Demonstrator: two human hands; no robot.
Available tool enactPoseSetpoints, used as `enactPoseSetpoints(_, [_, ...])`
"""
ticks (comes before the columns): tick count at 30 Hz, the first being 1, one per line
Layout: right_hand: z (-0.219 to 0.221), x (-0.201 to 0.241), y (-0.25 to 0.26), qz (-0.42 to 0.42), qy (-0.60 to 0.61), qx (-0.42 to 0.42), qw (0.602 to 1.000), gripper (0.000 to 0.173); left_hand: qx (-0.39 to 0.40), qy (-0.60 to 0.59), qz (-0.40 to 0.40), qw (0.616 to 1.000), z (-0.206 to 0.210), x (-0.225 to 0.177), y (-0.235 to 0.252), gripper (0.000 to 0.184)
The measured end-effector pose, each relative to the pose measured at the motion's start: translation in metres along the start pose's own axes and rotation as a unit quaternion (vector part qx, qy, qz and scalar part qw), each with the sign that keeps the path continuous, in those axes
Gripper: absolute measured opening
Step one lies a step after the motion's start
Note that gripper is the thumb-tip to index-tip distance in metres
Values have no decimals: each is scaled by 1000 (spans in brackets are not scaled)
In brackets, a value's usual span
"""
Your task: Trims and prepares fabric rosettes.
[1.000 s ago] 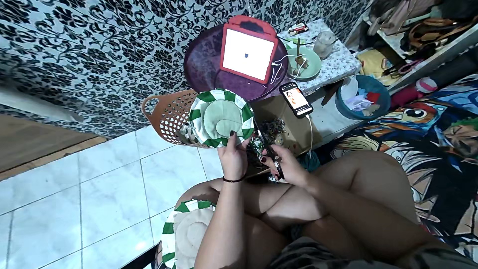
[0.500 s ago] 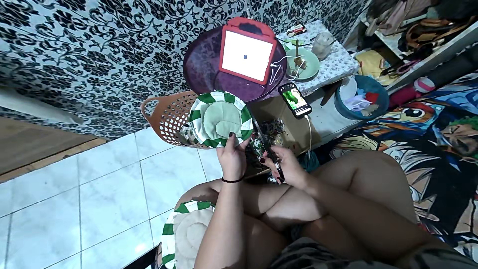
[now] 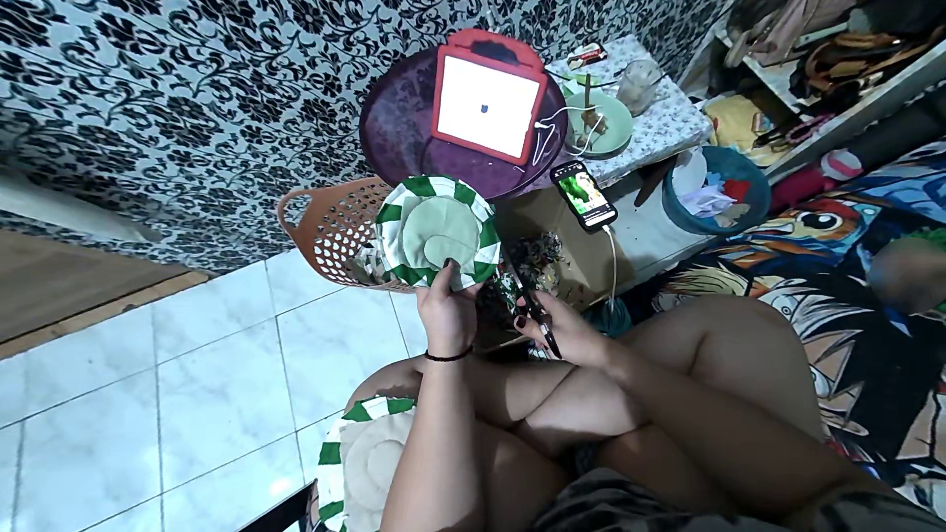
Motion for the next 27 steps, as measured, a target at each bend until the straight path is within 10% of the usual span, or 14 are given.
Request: enactPoseSetpoints(27, [-16,5,0,5,35,-48,998,47,18,15,-27,999,1,3,-1,22])
Point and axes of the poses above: each hand's wrist, its own y-axis towards the middle knuckle, its own z-axis out of the palm, x = y × z, the point moved 8 cm from there along y, towards the middle knuckle, and after that the axes turned 13 degrees about z, right-handed, at the moved point
